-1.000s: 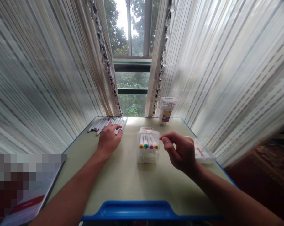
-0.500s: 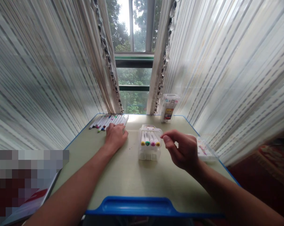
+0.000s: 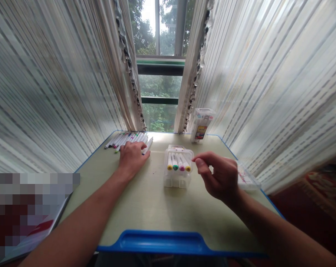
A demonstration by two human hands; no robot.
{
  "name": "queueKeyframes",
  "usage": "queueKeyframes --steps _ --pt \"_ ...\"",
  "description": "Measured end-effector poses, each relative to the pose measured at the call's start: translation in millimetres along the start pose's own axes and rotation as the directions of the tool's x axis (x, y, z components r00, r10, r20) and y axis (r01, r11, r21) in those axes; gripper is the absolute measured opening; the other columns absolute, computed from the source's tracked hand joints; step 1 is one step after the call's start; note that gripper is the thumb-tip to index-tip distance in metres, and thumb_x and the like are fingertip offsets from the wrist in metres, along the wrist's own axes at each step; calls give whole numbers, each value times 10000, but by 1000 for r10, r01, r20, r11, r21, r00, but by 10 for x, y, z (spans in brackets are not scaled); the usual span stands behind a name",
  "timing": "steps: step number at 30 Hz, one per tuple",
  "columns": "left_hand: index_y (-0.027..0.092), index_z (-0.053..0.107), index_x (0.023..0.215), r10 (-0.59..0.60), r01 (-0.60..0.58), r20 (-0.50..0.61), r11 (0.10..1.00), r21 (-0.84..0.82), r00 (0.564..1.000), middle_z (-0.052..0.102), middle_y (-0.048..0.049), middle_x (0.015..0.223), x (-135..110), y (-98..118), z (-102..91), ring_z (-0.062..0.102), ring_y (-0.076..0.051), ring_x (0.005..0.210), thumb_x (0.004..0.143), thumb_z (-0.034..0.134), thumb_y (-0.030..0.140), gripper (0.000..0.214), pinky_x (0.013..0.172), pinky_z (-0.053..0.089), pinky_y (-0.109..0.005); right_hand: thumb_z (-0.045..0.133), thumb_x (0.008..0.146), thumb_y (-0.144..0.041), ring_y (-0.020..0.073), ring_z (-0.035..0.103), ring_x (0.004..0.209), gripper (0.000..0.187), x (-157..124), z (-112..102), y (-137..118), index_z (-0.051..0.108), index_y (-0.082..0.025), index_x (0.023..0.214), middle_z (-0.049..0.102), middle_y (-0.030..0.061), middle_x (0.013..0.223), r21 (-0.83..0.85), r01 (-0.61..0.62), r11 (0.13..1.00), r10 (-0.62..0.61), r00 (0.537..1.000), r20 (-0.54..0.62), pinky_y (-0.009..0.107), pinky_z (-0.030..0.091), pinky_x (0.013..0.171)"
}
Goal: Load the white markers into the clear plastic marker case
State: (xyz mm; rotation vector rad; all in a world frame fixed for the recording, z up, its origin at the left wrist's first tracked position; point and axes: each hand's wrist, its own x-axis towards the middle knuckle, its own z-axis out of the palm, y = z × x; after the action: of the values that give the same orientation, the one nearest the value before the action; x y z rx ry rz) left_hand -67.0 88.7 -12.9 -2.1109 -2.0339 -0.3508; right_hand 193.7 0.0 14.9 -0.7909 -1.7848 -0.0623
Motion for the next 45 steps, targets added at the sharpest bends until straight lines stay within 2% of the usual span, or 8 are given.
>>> queueKeyframes --steps 11,18,21,26,32,37,40,45 --pt "162 688 1250 -35 35 -2 999 -29 999 703 -105 1291 -62 90 -52 692 -271 1157 1009 692 387 329 1013 578 -520 590 938 -155 89 554 412 200 5 -8 -9 708 -168 777 618 -46 526 0 13 1000 -13 1000 -2 198 428 460" --pt "179 798 1048 -139 87 -166 953 -289 976 790 -122 889 -76 23 -164 723 -384 1074 842 742 237 221 1015 517 -542 593 939 -158 90 541 400 197 6 -8 7 704 -175 776 613 -50 519 4 9 1000 -9 1000 3 198 429 451" --pt "181 778 1014 -205 64 -241 869 -490 949 806 -82 870 -94 -39 -227 757 -323 939 819 726 276 224 897 561 -446 589 939 -159 97 549 400 203 13 -10 2 703 -183 772 613 -49 515 6 3 1000 -3 1000 3 205 435 449" --pt "163 722 938 -277 -88 -316 611 -787 908 795 -69 879 -174 32 -310 731 -209 775 824 711 421 282 719 567 -315 589 943 -165 103 554 402 198 18 -14 -1 705 -192 784 630 -43 525 9 -7 1000 7 1000 -6 218 435 449" --pt "168 695 857 -173 -218 -283 318 -923 943 772 -53 812 -386 245 -514 715 -184 719 812 784 407 258 639 564 -279 569 984 -176 97 516 415 168 -33 -7 58 696 -190 876 591 -53 547 45 -52 998 53 998 -16 221 412 447" --pt "189 730 810 -66 -265 -278 160 -951 958 749 -20 766 -534 333 -612 659 -154 672 781 835 231 116 611 543 -253 620 1030 -286 92 482 457 130 -76 25 87 697 -189 1070 601 -40 648 311 -278 909 274 960 57 214 356 413" --pt "207 742 828 21 -268 -267 108 -957 963 743 -23 764 -600 373 -596 670 -174 696 797 848 218 111 635 562 -279 694 999 -364 89 460 445 197 -77 47 92 722 -182 1069 619 -29 657 353 -352 867 339 935 100 213 333 385" --pt "232 762 855 84 -288 -278 133 -948 957 751 -35 777 -676 413 -568 674 -193 700 801 861 244 113 648 581 -315 737 973 -397 75 408 406 217 -108 62 111 756 -181 953 626 -16 640 373 -404 835 403 911 84 211 288 348"
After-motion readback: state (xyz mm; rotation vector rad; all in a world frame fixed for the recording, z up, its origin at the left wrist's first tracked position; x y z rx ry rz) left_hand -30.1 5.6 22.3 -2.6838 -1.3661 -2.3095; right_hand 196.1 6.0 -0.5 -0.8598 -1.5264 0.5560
